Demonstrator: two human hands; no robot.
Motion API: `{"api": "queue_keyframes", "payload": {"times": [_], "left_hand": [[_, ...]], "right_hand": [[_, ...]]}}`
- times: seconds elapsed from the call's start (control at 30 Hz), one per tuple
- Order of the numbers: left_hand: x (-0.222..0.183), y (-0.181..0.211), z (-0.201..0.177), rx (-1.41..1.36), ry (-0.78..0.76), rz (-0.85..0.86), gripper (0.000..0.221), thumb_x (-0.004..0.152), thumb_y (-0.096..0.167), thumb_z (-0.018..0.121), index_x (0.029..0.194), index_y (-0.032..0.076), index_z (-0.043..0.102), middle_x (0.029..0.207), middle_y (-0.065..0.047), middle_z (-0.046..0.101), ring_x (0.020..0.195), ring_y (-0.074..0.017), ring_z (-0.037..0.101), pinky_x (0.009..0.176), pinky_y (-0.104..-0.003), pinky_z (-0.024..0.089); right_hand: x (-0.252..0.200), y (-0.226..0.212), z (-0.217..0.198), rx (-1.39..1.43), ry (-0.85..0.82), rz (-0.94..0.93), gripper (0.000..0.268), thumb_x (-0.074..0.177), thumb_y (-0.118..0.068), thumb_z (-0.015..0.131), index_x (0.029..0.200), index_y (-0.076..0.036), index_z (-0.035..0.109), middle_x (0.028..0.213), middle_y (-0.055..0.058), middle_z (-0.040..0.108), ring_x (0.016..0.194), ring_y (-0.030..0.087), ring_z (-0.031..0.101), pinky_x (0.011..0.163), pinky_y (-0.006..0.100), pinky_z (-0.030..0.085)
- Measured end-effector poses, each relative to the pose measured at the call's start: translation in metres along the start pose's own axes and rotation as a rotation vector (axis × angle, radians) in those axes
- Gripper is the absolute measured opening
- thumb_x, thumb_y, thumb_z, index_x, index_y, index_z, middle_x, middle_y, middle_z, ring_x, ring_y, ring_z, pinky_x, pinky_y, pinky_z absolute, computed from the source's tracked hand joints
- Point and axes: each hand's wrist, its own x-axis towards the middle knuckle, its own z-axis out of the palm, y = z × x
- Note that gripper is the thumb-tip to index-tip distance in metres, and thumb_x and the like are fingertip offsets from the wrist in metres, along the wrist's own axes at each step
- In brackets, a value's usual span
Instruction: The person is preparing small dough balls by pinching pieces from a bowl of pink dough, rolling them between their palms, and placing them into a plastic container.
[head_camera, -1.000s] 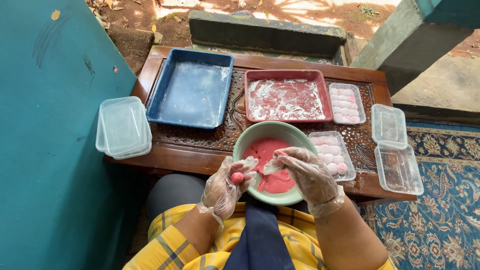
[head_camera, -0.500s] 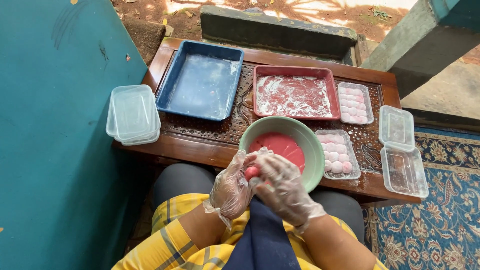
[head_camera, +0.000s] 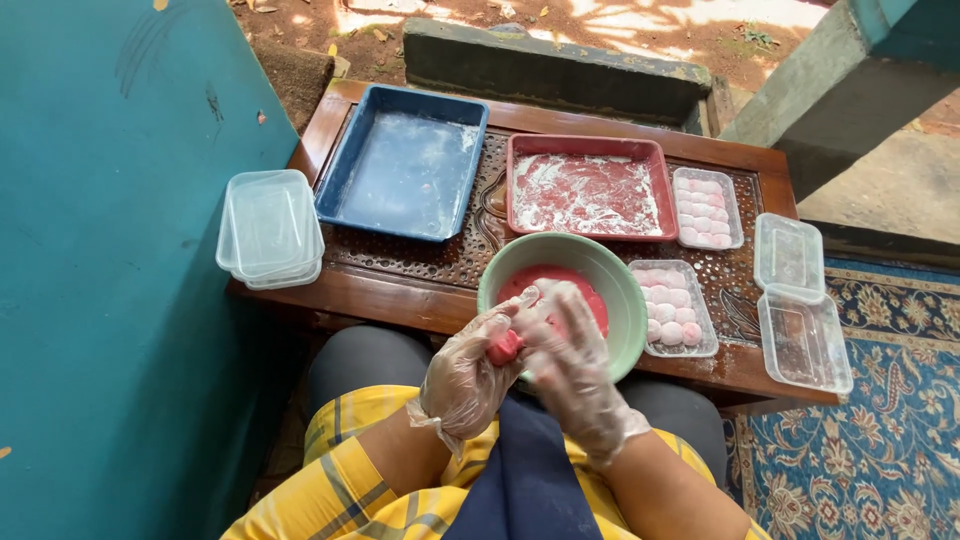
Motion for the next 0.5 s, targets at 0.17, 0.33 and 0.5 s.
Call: {"api": "queue_keyframes", "payload": {"times": [0.17, 0.33, 0.5], "left_hand": [[-0.022, 0.000, 0.026, 0.087, 0.046, 0.103, 0.032, 0.089, 0.002, 0.067, 0.119, -0.005, 0.075, 0.109, -0.030, 0.075, 0.088, -0.0344, 0.076, 0.074, -0.050, 0.065], [-0.015, 0.000, -0.004, 0.037, -0.308, -0.068, 0.048, 0.099, 0.030, 0.055, 0.133, -0.003, 0.055, 0.150, -0.029, 0.056, 0.123, -0.0420, 0.064, 0.091, -0.042, 0.060], [0.030, -0.042, -0.068, -0.425, -0.771, -0.274, 0.084, 0.099, 0.061, 0.047, 0.157, 0.001, 0.033, 0.158, -0.021, 0.031, 0.147, -0.0347, 0.029, 0.126, -0.047, 0.023]], "right_hand": [[0.006, -0.004, -0.001, -0.178, -0.086, -0.217, 0.055, 0.083, -0.050, 0.078, 0.127, -0.017, 0.074, 0.158, 0.017, 0.047, 0.151, 0.044, 0.033, 0.127, 0.055, 0.019], [0.016, -0.014, -0.025, 0.123, 0.120, 0.159, 0.041, 0.110, -0.020, 0.039, 0.143, 0.000, 0.052, 0.146, 0.021, 0.057, 0.140, 0.030, 0.053, 0.121, 0.042, 0.042], [0.040, -0.013, 0.012, -0.552, -0.324, -0.143, 0.075, 0.102, -0.054, 0.031, 0.164, -0.012, 0.024, 0.173, 0.010, 0.020, 0.161, 0.033, 0.010, 0.130, 0.059, -0.004]]}}
